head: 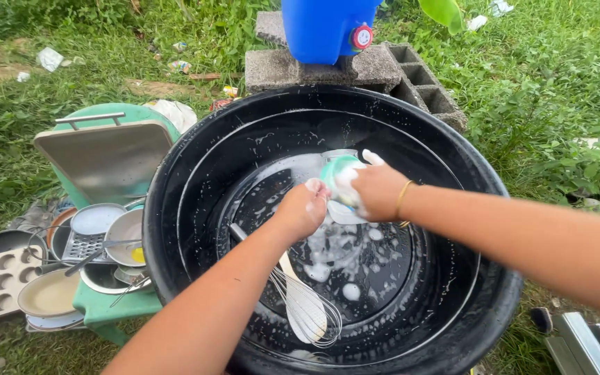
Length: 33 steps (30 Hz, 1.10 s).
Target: Wash dishes using a sponge and soapy water in a large black basin outdoors.
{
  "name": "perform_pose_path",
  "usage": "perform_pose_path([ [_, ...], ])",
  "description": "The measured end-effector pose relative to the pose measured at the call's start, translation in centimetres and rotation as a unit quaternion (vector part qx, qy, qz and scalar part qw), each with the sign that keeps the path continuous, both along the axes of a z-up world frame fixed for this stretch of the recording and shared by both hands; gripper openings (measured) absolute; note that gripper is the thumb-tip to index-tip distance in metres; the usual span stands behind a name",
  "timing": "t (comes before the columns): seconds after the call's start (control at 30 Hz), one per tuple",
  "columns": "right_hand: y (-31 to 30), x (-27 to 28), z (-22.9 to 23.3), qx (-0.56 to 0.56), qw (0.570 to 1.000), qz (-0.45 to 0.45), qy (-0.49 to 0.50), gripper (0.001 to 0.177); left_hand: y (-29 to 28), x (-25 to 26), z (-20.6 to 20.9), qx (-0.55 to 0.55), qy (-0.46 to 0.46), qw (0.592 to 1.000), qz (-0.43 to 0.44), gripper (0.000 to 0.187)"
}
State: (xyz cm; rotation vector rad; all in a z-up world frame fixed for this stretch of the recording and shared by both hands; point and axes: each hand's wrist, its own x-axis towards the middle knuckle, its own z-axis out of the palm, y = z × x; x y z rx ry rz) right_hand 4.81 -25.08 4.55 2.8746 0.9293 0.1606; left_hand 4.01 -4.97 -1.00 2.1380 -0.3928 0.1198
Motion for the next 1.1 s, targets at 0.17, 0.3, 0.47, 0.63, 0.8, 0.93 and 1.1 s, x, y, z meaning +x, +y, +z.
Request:
perform_pose_path([
  [0.17,-0.7,1.7,-0.2,-0.077,0.996,0.040,-0.025,0.027,-0.1,1.9,-0.5,0.048,-0.035,0.996,-0.063,0.023],
  [0.3,2.9,3.7,-2.0,0.056,0.988,-0.125,0.074,0.017,-0.7,0.9,0.3,0.047,-0.054,0.997,-0.030,0.023],
  [0.47,1.3,0.5,-0.7,-0.080,0.996,-0.026,-0.035,0.006,1.0,3.6,-1.1,0.072,-0.024,0.995,-0.058,0.022],
  [0.63,0.3,0.3,2.1,-0.064,0.968,0.195,-0.145,0.011,1.8,4.4,1.1,0.049,-0.010,0.990,-0.129,0.021],
  [0.8,3.8,3.6,-0.6,0.077,0.962,-0.227,0.127,0.013,0.9,2.5,1.6,0.087,-0.086,0.987,-0.103,0.022],
  [0.93,3.5,1.6,-0.3,0.015,0.998,-0.040,0.052,0.013,2.4,3.2,-0.1,0.065,-0.096,0.988,-0.105,0.024],
  [1.1,1.1,-1.2,1.3,-0.058,0.959,0.252,-0.115,0.014,4.8,4.5,2.0,0.073,-0.044,0.980,-0.179,0.023],
])
